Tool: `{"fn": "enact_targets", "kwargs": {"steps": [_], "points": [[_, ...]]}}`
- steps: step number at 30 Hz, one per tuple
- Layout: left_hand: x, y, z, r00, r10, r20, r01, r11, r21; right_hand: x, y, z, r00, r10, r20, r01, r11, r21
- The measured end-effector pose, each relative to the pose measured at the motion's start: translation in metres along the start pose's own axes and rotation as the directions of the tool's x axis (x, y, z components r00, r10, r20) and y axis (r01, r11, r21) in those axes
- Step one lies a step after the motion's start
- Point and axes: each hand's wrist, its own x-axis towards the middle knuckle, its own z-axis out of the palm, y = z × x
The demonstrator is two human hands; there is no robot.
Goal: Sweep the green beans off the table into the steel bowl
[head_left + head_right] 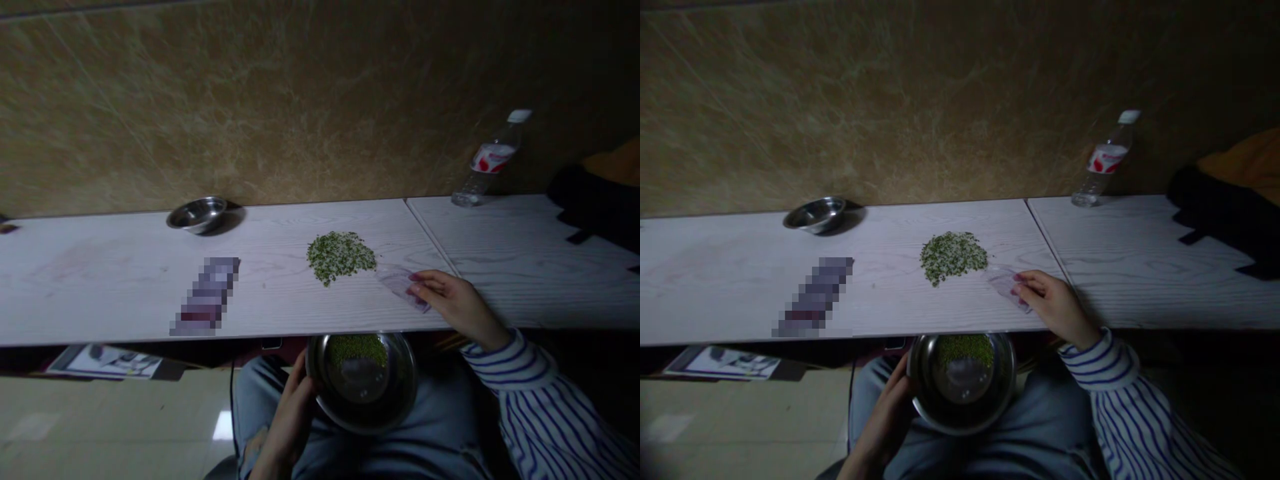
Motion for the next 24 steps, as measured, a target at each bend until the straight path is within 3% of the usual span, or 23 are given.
{"fn": "enact_targets", "kwargs": {"steps": [4,8,14,16,20,24], "points": [[0.005,-0.001,-0.002,0.998,-0.063,-0.021,0.062,0.998,-0.005,0.002,-0.006,0.013,0.998,-0.049,0.041,0.052,0.995,-0.083],[0.008,-0.003,-0.004,0.999,-0.048,-0.022,0.048,0.999,0.008,0.006,-0.021,0.05,0.982,-0.122,0.147,0.15,0.97,-0.192],[0.007,0.001,-0.007,0.995,-0.068,-0.069,0.066,0.998,-0.019,0.015,-0.051,0.106,0.965,-0.21,0.157,0.255,0.892,-0.373],[0.008,0.004,-0.009,0.993,-0.09,-0.073,0.087,0.995,-0.051,0.015,-0.06,0.118,0.953,-0.222,0.207,0.293,0.851,-0.437],[0.011,0.005,-0.019,0.996,-0.094,-0.007,0.093,0.992,-0.08,0.02,-0.065,0.129,0.946,-0.208,0.25,0.316,0.763,-0.564],[0.014,0.003,-0.025,0.994,-0.112,0.012,0.113,0.988,-0.103,0.03,-0.061,0.122,0.953,-0.188,0.236,0.296,0.735,-0.61]]}}
